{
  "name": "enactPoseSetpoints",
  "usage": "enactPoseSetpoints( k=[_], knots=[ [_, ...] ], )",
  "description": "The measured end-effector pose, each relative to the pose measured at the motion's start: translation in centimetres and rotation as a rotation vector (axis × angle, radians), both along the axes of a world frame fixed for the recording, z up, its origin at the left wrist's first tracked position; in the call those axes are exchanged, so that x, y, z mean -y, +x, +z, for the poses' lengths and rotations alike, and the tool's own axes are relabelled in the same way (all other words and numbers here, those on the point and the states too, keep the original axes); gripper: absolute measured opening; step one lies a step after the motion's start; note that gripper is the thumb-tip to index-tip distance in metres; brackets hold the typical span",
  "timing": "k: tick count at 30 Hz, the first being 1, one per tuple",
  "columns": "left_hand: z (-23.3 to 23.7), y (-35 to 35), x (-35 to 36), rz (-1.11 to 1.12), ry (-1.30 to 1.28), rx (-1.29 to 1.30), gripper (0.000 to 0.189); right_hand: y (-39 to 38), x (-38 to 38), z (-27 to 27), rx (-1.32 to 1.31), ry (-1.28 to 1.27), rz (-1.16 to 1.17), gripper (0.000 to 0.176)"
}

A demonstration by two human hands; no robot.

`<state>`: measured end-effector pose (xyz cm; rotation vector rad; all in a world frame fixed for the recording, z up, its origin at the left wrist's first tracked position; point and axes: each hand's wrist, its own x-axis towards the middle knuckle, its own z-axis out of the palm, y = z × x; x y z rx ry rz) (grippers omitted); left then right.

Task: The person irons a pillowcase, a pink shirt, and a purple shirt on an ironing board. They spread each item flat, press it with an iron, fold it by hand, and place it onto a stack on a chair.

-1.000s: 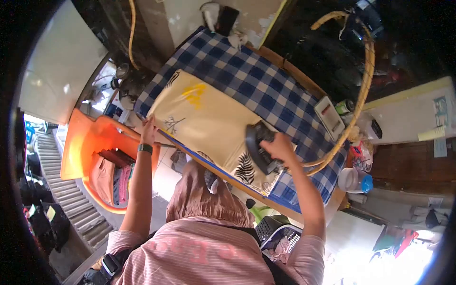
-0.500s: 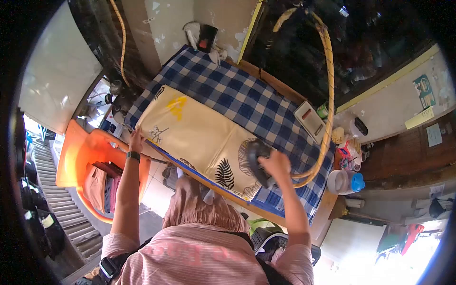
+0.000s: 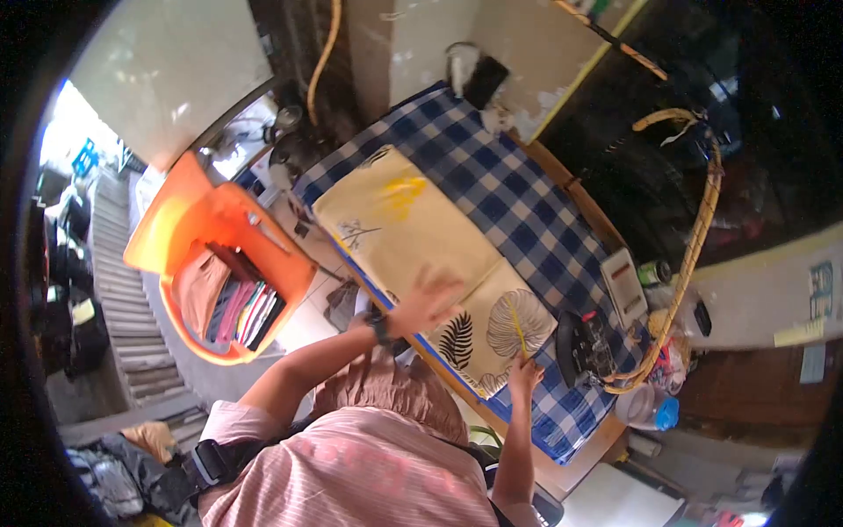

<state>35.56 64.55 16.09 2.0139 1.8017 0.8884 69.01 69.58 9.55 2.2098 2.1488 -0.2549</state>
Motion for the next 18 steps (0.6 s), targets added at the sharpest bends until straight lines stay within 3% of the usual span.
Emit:
enactPoseSetpoints(
  k=[1, 3, 4, 6, 7, 9, 12, 16, 18],
  knots=[
    [0.1, 1.2, -0.3, -0.124, -0.164, -0.035, 0.059, -0.8, 0.0, 2.0, 0.004, -0.009, 0.026, 0.047],
    [-1.7, 2.4, -0.5, -0.085, -0.13, -0.073, 0.059, -3.3, -0.3, 8.4, -0.793, -0.236, -0.369, 0.051],
    [-2.6, 2.5, -0.7, -0.067, -0.087, -0.116, 0.06, -4.2, -1.0, 10.0, -0.788, -0.242, -0.354, 0.051],
    [-3.0, 1.9, -0.9, -0.096, -0.092, -0.145, 0.06, -5.9, -2.5, 12.8, -0.949, -0.104, -0.092, 0.036],
    [-2.9, 1.5, -1.0, -0.139, -0.165, -0.018, 0.06, -7.4, -3.1, 14.1, -0.946, -0.111, -0.082, 0.036],
    [-1.9, 0.3, -1.1, -0.171, -0.239, 0.113, 0.059, -12.5, -4.1, 17.5, -1.45, -0.13, -0.014, 0.026],
    [-0.2, -2.5, -1.3, -0.25, -0.383, 0.689, 0.056, -21.1, -5.7, 20.6, -1.566, -0.075, 0.073, 0.028],
    [-0.5, -6.4, -0.7, -0.178, -0.204, 1.306, 0.053, -32.9, -6.7, 21.9, -1.614, -0.173, 0.127, 0.038],
    [-1.2, -8.5, 0.0, -0.142, -0.067, 1.641, 0.052, -37.9, -6.3, 21.8, -1.686, -0.494, 0.212, 0.047]
  ],
)
